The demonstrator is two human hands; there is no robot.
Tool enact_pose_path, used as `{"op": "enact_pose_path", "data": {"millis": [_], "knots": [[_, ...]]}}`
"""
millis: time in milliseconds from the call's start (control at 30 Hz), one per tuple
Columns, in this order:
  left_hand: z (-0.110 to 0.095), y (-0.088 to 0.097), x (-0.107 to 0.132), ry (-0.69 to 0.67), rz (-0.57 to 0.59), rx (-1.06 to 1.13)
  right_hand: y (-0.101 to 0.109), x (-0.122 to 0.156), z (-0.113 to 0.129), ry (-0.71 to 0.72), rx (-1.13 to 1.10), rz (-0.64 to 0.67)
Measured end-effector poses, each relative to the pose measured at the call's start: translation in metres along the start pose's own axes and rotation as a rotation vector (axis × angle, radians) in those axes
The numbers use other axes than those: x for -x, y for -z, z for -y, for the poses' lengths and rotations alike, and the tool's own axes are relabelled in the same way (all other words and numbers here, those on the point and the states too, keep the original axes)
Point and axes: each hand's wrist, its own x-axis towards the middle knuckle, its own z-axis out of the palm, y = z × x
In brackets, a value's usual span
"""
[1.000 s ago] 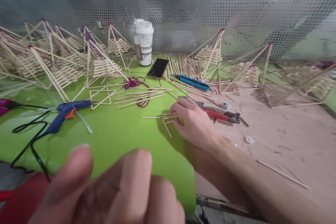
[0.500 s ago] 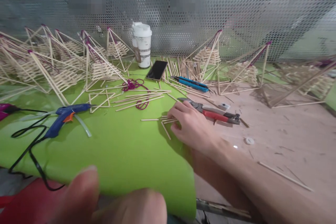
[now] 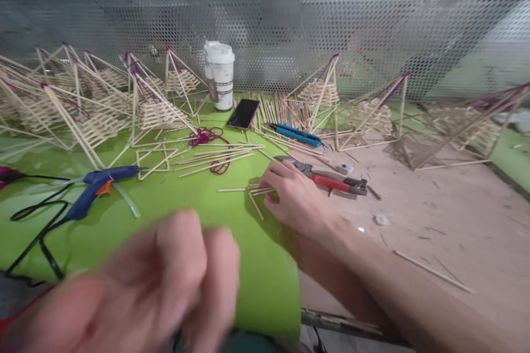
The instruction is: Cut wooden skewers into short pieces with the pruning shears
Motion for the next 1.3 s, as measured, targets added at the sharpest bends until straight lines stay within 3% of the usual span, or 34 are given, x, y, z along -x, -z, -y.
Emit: {"op": "enact_pose_path", "data": {"millis": [67,133,200,267,333,433,733,900,1067,1300], "knots": [[0.001,0.025,-0.033,-0.027,-0.109,-0.306,0.003,0.001,0.002,-0.012,-0.013,0.018],[0.012,0.046,-0.06,-0.008,-0.141,-0.778,0.007,0.002,0.007,-0.026,-0.025,0.075],[0.029,0.061,-0.076,0.046,0.017,-1.116,0.011,0.005,0.013,-0.025,-0.022,0.151],[0.046,0.067,-0.082,0.106,0.164,-1.231,0.012,0.007,0.019,-0.01,0.013,0.208],[0.058,0.07,-0.083,0.091,0.256,-1.226,0.011,0.006,0.024,0.005,0.073,0.22],[0.063,0.075,-0.08,0.058,0.284,-1.136,0.007,0.003,0.029,-0.014,0.164,0.205],[0.073,0.085,-0.078,0.093,0.198,-0.995,0.002,-0.006,0.029,-0.029,0.18,0.164],[0.077,0.081,-0.079,0.052,0.115,-0.939,0.017,-0.026,0.005,-0.206,0.268,0.012],[0.08,0.083,-0.08,-0.018,0.022,-0.945,0.021,-0.055,-0.01,-0.167,0.429,0.194],[0.087,0.087,-0.081,0.022,-0.066,-0.875,0.011,-0.078,-0.012,-0.181,0.469,0.255]]}}
